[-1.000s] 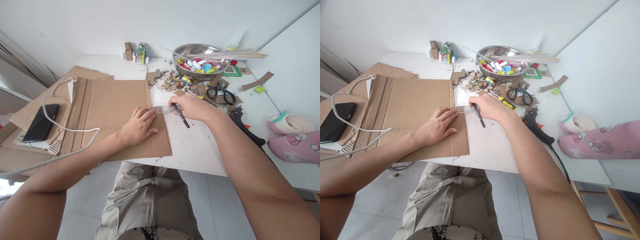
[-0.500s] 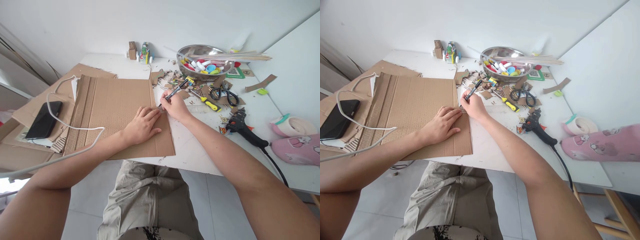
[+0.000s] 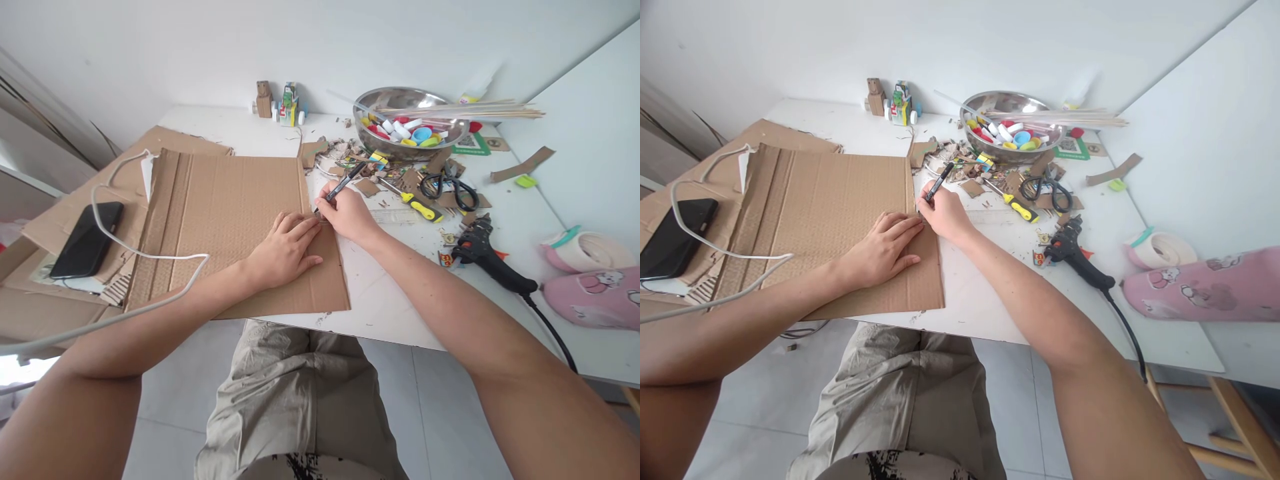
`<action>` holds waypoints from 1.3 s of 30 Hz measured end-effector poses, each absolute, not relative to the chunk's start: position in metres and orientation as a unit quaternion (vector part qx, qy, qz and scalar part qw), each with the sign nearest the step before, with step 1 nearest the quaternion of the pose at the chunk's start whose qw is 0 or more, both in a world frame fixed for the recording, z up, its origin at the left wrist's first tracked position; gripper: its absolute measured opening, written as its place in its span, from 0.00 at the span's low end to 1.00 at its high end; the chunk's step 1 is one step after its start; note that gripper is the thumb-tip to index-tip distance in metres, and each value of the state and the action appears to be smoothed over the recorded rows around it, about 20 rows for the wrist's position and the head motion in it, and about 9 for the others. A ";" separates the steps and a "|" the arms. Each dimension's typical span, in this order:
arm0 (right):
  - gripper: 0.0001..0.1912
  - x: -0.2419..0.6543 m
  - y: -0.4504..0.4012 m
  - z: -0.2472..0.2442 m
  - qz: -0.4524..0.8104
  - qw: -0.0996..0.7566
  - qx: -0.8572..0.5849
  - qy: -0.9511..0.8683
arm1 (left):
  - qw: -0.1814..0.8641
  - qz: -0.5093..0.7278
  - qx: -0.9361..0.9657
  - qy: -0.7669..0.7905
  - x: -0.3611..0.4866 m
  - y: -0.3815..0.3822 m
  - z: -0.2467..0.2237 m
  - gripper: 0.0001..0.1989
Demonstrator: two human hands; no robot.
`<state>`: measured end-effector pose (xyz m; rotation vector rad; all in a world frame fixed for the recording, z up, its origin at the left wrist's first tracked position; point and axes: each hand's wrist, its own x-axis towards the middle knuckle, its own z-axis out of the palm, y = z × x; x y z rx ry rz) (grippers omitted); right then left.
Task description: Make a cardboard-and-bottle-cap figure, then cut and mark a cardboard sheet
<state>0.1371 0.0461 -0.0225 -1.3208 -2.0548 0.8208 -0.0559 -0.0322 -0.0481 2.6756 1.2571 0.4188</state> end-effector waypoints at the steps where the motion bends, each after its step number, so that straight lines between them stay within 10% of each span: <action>1: 0.06 0.137 0.046 -0.023 0.304 0.280 -0.491 -0.767 | 0.076 0.140 0.893 0.420 -0.056 -0.032 -0.048 0.33; 22: 0.10 0.165 0.062 -0.020 0.360 0.319 -0.453 -0.750 | 0.072 0.150 0.895 0.414 -0.057 -0.030 -0.048 0.30; 32: 0.09 0.201 0.043 0.012 0.141 0.086 -0.479 -0.862 | 0.085 0.185 0.882 0.424 -0.059 -0.030 -0.049 0.23; 39: 0.12 0.174 0.033 0.024 0.194 0.136 -0.483 -0.843 | 0.126 0.235 0.863 0.429 -0.067 -0.022 -0.058 0.45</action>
